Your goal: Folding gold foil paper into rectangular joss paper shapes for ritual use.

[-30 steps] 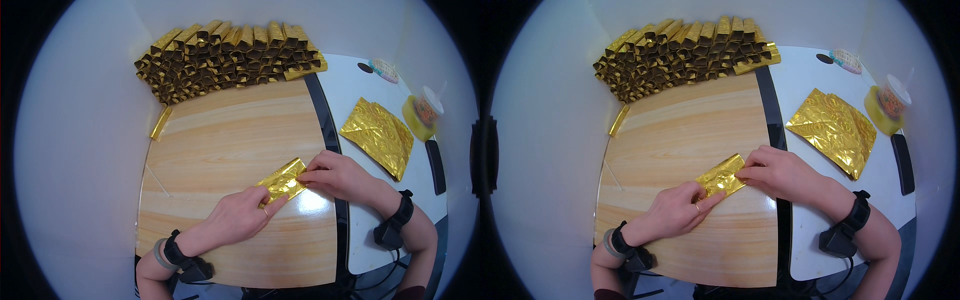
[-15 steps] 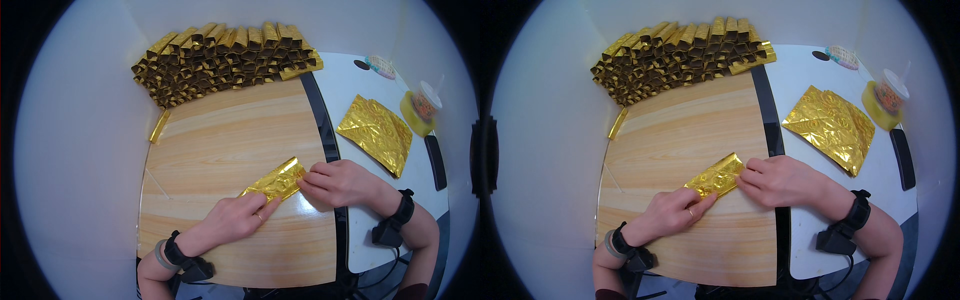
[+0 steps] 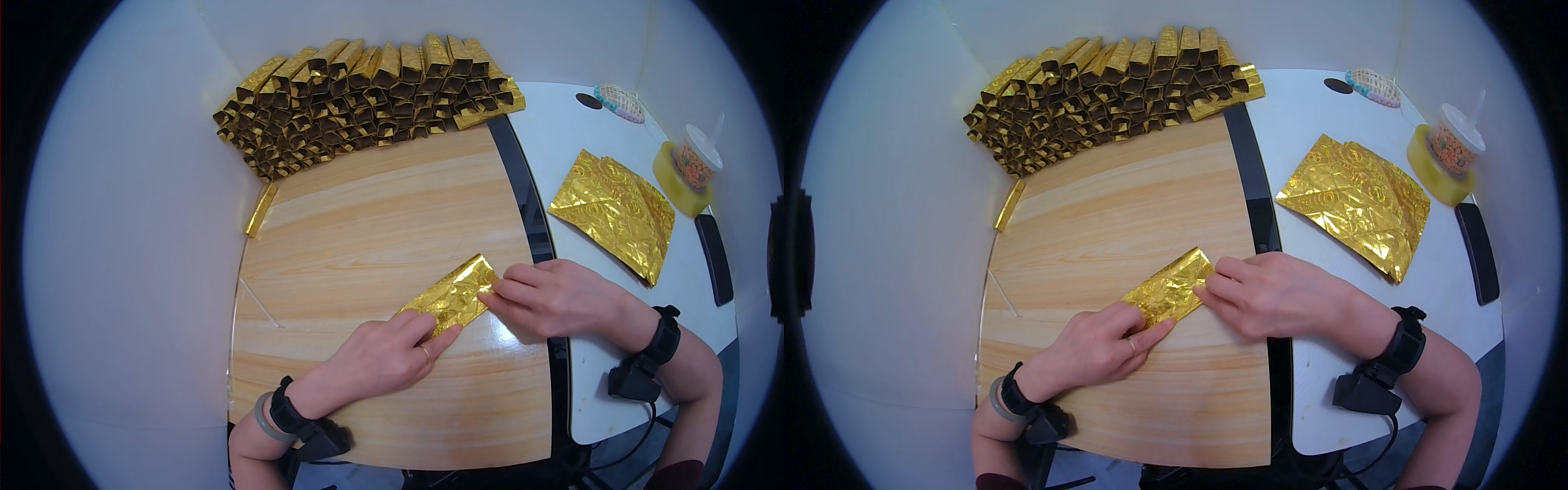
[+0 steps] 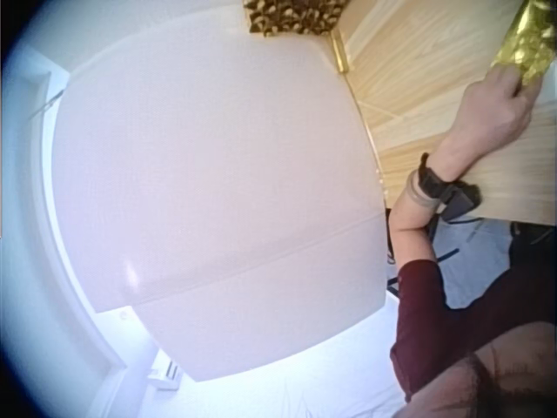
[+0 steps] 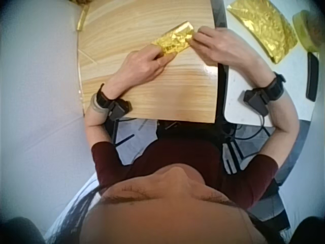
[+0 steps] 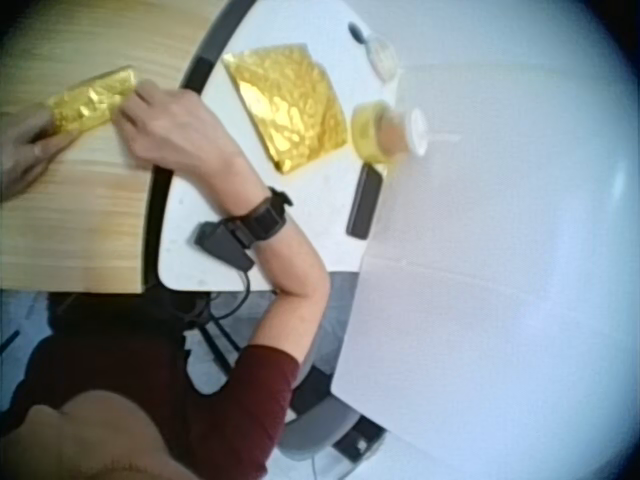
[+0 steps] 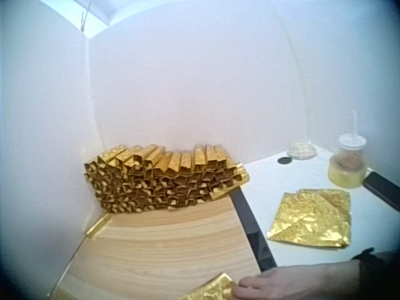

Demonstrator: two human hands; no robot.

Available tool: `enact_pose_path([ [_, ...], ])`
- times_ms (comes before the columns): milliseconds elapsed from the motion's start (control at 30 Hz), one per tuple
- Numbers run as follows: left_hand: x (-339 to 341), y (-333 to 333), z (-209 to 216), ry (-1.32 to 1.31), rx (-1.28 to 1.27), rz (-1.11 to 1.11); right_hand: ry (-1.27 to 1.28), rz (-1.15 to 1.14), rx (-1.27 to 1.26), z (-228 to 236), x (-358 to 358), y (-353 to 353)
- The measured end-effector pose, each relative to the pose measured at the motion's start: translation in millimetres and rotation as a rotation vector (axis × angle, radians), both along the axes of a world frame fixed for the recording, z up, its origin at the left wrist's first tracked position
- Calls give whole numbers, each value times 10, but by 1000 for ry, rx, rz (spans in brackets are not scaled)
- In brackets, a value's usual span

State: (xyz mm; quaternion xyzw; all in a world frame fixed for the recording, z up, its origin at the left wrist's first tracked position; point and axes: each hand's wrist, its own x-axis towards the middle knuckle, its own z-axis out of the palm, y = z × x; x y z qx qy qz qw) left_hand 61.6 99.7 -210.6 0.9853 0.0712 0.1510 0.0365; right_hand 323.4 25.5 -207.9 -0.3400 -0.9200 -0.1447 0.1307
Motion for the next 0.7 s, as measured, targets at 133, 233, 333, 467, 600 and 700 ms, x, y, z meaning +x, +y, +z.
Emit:
enact_pose_path([
  [133,-70,61,106,131,-180,18,30,0,-10,17,-5,6],
  [233,-163,158,141,167,-361,-32,23,-21,-13,18,-9,5],
  [333,-216,175,201,156,-436,-55,2,-11,-49,36,4,6],
  [467,-233,185,216,157,-419,-56,-7,4,-60,33,14,-2],
  [600,-189,166,279,202,-359,-43,-42,-9,-23,-3,33,18],
  [700,-183,155,273,214,-276,-41,-20,1,-41,14,28,18],
])
